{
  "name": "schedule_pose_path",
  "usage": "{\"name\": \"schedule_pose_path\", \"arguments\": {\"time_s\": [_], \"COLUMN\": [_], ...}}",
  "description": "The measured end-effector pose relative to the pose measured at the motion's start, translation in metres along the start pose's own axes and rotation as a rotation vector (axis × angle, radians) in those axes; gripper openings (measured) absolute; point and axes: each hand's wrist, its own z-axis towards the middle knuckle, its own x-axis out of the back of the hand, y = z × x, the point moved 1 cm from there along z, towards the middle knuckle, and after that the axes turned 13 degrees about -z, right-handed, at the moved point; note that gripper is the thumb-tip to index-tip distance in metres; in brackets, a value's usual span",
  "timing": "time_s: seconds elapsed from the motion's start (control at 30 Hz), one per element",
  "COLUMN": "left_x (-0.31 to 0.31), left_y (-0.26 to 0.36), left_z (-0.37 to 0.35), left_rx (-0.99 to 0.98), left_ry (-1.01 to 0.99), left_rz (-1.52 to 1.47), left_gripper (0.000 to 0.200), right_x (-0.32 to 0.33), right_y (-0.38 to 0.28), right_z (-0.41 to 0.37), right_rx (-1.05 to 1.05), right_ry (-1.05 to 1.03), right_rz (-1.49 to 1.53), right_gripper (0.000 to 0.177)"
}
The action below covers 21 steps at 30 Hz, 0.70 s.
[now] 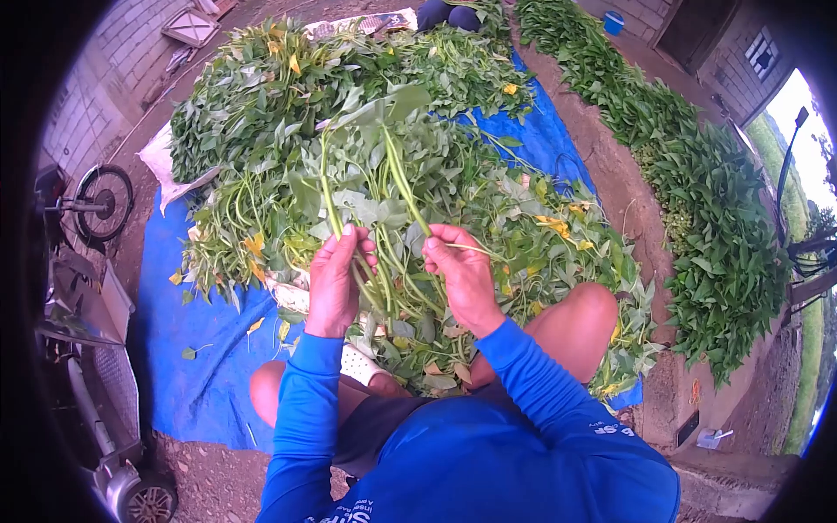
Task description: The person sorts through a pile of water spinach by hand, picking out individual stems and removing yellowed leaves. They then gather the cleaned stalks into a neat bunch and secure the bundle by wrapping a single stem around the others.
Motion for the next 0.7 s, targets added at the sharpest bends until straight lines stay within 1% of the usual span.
{"name": "schedule_pose_path", "arguments": {"time_s": [0.07,0.1,0.13,0.2,0.27,0.3,0.4,0.43,0.47,0.53,0.6,0.67,0.7], "left_x": [-0.01,-0.012,-0.012,0.002,0.008,0.004,0.01,0.011,0.013,0.018,0.018,0.018,0.016], "left_y": [-0.008,-0.01,-0.012,-0.011,-0.007,-0.003,0.004,0.009,0.014,0.023,0.027,0.028,0.026], "left_z": [-0.003,-0.003,-0.003,0.003,0.003,0.002,0.003,0.005,0.007,0.007,0.002,-0.001,-0.003], "left_rx": [0.0,-0.013,-0.025,-0.054,-0.045,-0.042,-0.046,-0.057,-0.035,0.049,0.138,0.21,0.22], "left_ry": [-0.001,-0.046,-0.056,-0.135,-0.115,-0.047,-0.049,-0.047,-0.036,-0.123,-0.242,-0.306,-0.303], "left_rz": [-0.056,-0.078,-0.086,-0.055,-0.105,-0.079,-0.146,-0.138,-0.153,-0.276,-0.398,-0.457,-0.438], "left_gripper": [0.036,0.04,0.037,0.034,0.031,0.029,0.026,0.025,0.026,0.027,0.03,0.032,0.034], "right_x": [-0.027,-0.037,-0.045,-0.057,-0.049,-0.047,-0.048,-0.05,-0.043,-0.015,0.033,0.101,0.103], "right_y": [0.005,0.004,0.009,0.011,-0.002,-0.009,-0.012,-0.015,-0.014,-0.014,-0.008,-0.012,-0.019], "right_z": [-0.019,-0.023,-0.027,-0.03,-0.034,-0.037,-0.053,-0.061,-0.061,-0.061,-0.038,-0.014,-0.01], "right_rx": [0.038,0.079,0.137,0.326,0.629,0.779,0.913,0.974,0.891,0.727,0.024,-0.31,-0.204], "right_ry": [-0.023,-0.11,-0.113,-0.019,-0.001,0.009,-0.096,-0.161,-0.119,-0.04,0.204,-0.182,-0.068], "right_rz": [-0.257,-0.289,-0.286,-0.43,-0.751,-0.914,-0.854,-0.787,-0.748,-0.671,-0.724,-1.436,-1.268], "right_gripper": [0.028,0.027,0.026,0.023,0.02,0.02,0.021,0.021,0.02,0.022,0.025,0.03,0.03]}}
